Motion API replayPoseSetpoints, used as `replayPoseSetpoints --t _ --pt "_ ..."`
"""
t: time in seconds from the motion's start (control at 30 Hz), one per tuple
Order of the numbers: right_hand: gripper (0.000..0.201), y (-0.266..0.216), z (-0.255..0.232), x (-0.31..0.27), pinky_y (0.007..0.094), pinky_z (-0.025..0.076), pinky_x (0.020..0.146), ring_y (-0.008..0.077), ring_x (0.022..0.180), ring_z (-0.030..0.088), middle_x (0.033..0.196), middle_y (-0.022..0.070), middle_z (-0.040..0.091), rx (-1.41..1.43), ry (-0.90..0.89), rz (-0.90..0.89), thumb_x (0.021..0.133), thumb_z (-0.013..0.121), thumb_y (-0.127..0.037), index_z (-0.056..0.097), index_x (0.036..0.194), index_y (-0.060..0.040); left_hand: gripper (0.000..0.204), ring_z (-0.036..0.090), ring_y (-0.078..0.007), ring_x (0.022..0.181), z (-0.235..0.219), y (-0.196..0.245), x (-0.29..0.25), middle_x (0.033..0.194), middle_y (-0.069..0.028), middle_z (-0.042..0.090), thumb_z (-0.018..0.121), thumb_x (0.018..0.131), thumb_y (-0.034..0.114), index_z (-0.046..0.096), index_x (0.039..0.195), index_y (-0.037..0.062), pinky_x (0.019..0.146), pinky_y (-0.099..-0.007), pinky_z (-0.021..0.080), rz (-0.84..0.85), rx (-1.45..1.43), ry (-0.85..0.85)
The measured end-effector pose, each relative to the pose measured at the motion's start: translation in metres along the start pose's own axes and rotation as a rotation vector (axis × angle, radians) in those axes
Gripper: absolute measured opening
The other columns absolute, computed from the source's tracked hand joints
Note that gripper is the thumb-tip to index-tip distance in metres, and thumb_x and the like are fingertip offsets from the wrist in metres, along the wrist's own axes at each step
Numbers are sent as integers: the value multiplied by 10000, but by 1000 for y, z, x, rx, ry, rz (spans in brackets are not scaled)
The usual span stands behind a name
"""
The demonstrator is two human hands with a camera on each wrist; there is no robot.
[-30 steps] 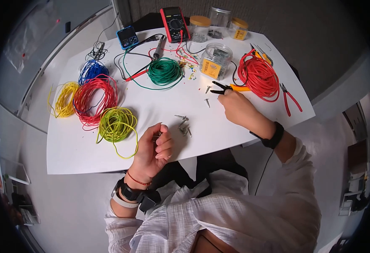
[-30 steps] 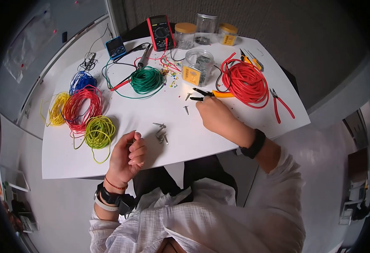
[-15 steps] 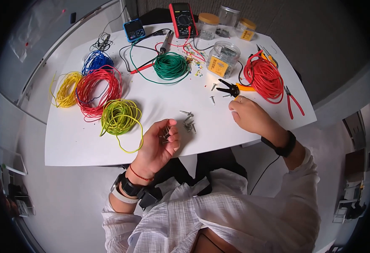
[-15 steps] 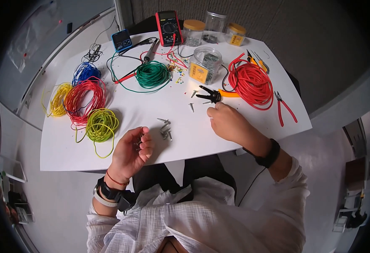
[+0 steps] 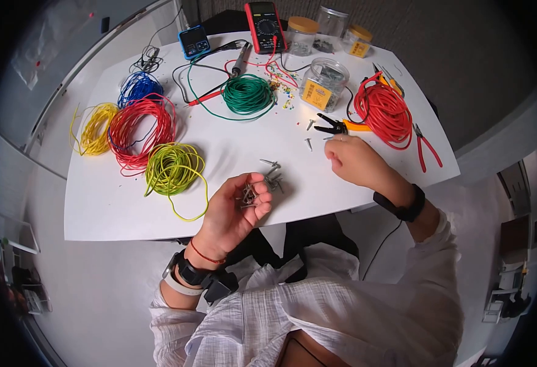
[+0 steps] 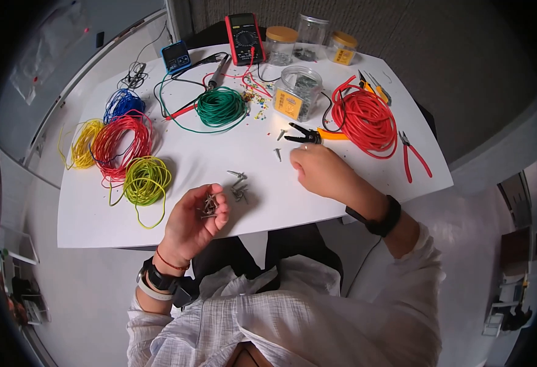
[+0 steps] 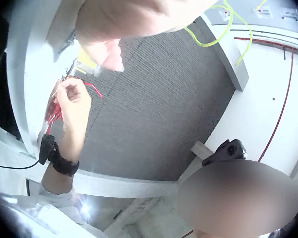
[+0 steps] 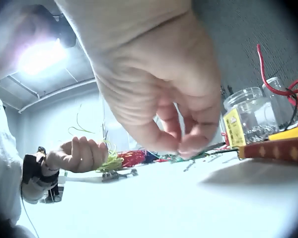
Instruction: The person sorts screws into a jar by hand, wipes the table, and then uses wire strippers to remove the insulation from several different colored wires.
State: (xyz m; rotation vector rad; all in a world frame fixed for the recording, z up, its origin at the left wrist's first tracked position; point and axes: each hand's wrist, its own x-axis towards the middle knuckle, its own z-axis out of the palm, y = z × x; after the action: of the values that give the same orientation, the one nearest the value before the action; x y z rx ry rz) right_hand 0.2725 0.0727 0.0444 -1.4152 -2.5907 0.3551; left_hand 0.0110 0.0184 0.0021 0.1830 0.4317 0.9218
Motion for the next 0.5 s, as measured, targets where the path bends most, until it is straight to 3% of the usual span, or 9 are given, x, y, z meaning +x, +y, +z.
replayPoseSetpoints --t 0.07,0.13,0.27,0.3,0.33,0.37,0.4,0.47,0.5 --pt "142 -22 -11 7 348 478 638 258 709 574 766 114 541 128 89 -20 683 603 0 528 803 -10 259 596 -246 886 4 -2 0 918 -131 601 390 915 184 525 986 -25 799 -344 509 15 68 36" --pt "168 -54 -14 12 311 454 547 199 642 560 769 91 542 448 162 -209 700 626 -23 555 852 -31 266 595 -249 914 11 -5 5 935 -143 603 388 916 181 524 996 -33 819 -350 505 -2 44 31" --pt "195 -90 -10 24 276 441 519 166 635 554 777 73 546 362 226 -361 716 643 -63 574 898 -53 263 592 -247 935 13 -5 7 950 -147 602 407 912 179 524 996 -41 826 -341 508 3 -17 4" --pt "183 -89 -13 27 313 457 570 210 671 570 797 92 554 334 280 -323 722 633 -98 568 888 -54 263 592 -247 935 10 -3 5 950 -147 602 407 912 179 524 996 -41 826 -341 508 4 -12 1" --pt "180 -86 -17 32 350 473 621 253 707 586 816 111 561 305 331 -287 728 623 -133 562 878 -54 244 586 -219 867 6 -1 0 923 -127 593 419 907 172 526 976 -35 756 -306 511 10 -51 24" --pt "254 -79 -20 36 369 478 647 280 748 594 879 130 557 309 175 -177 717 643 -175 561 930 -60 224 579 -192 800 1 2 -4 896 -107 584 430 902 166 528 956 -29 685 -270 514 17 -92 47" --pt "254 -73 -16 35 369 478 647 280 748 594 879 130 557 308 175 -180 717 643 -175 561 930 -60 224 579 -192 800 -5 6 -8 896 -107 584 430 902 166 528 956 -29 685 -270 514 20 -91 46" --pt "359 -56 3 37 325 485 676 247 757 579 1000 110 514 263 -120 -203 692 676 -175 548 1011 -72 188 439 -108 599 -13 12 -13 759 -42 486 434 906 165 512 934 -4 487 -200 405 3 -233 -26" --pt "424 -57 11 39 358 484 712 308 825 581 1111 172 461 65 -153 -327 661 676 -156 531 1052 -82 166 347 -79 555 -5 15 -18 701 -12 421 428 906 158 507 906 12 414 -183 292 41 -204 51"
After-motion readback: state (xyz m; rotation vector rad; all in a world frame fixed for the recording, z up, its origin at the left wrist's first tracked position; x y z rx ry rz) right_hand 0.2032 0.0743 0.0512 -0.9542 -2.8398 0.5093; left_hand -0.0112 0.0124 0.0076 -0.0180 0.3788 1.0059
